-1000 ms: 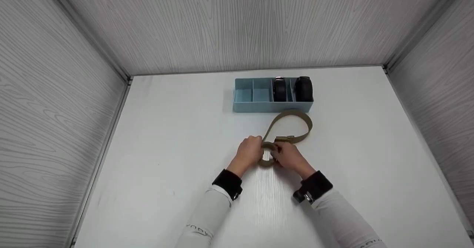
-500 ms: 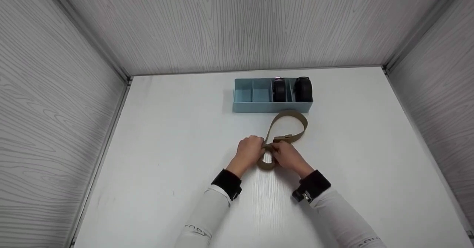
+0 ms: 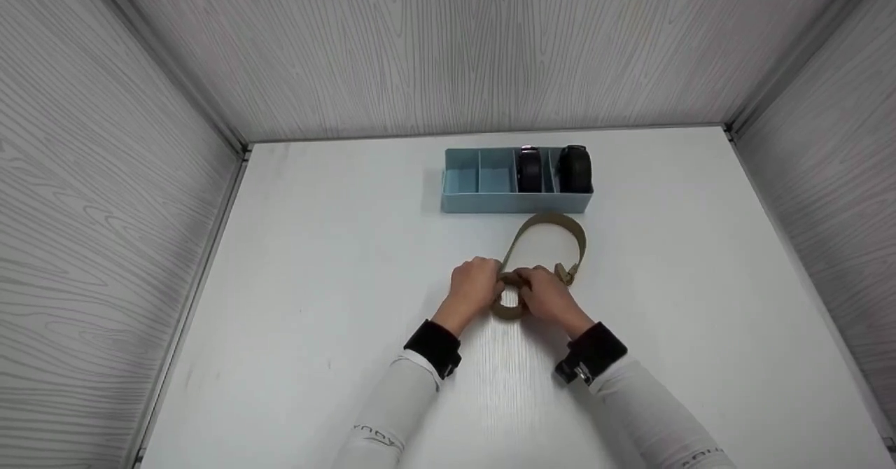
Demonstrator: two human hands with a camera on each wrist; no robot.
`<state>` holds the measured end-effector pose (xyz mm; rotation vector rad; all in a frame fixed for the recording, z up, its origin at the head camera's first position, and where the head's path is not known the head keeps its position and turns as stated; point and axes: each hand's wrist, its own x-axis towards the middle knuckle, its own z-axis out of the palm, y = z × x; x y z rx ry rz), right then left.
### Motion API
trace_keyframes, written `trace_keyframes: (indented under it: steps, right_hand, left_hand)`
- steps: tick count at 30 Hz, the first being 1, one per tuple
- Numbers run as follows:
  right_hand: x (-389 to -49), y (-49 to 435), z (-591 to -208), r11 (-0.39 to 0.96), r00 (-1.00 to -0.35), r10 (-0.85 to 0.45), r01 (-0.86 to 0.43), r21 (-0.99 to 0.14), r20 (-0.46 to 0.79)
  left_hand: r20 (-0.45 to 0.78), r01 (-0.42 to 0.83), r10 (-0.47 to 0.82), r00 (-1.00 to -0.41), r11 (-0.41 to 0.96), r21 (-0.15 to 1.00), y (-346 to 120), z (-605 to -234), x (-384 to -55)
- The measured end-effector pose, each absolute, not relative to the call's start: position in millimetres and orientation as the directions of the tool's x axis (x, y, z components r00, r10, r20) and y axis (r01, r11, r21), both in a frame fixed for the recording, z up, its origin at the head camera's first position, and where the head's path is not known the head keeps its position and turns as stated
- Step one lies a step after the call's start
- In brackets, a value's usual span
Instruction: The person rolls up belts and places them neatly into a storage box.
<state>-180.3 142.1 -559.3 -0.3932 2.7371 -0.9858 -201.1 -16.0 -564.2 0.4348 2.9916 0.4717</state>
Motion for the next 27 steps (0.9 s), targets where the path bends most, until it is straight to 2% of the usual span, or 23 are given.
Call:
trace_keyframes:
  steps: [4,11,21,27]
  right_hand:
    - [-182,145,-563,0.73,-0.939,-0.326,-0.174,-0.661,-0.112]
    - [-175,142,-563,0.758,-0.965,-0.215,-0.07,-0.649,-0.148]
    - [-175,138,-564,0.733,-0.953,-0.29,-0.164,-0.66,-0.086]
    - [-170,133,-561,0.735,-0.97,-0.174,-0.013,-0.678,-0.169]
  left_hand:
    - [-0.048,0.286,0.316,-0.947,0.905,0.316,-17,-566,-201]
    - [-0.05,0.211,0.244,-0.968,0.911,0.355,-15,-569,-200]
    - [-0.02,0.293,0.311,-0.95,0.914,0.279,-21,-570,-200]
    - [-0.017,0.246,0.261,-0.965,0.93,0.273,-21,-573,-199]
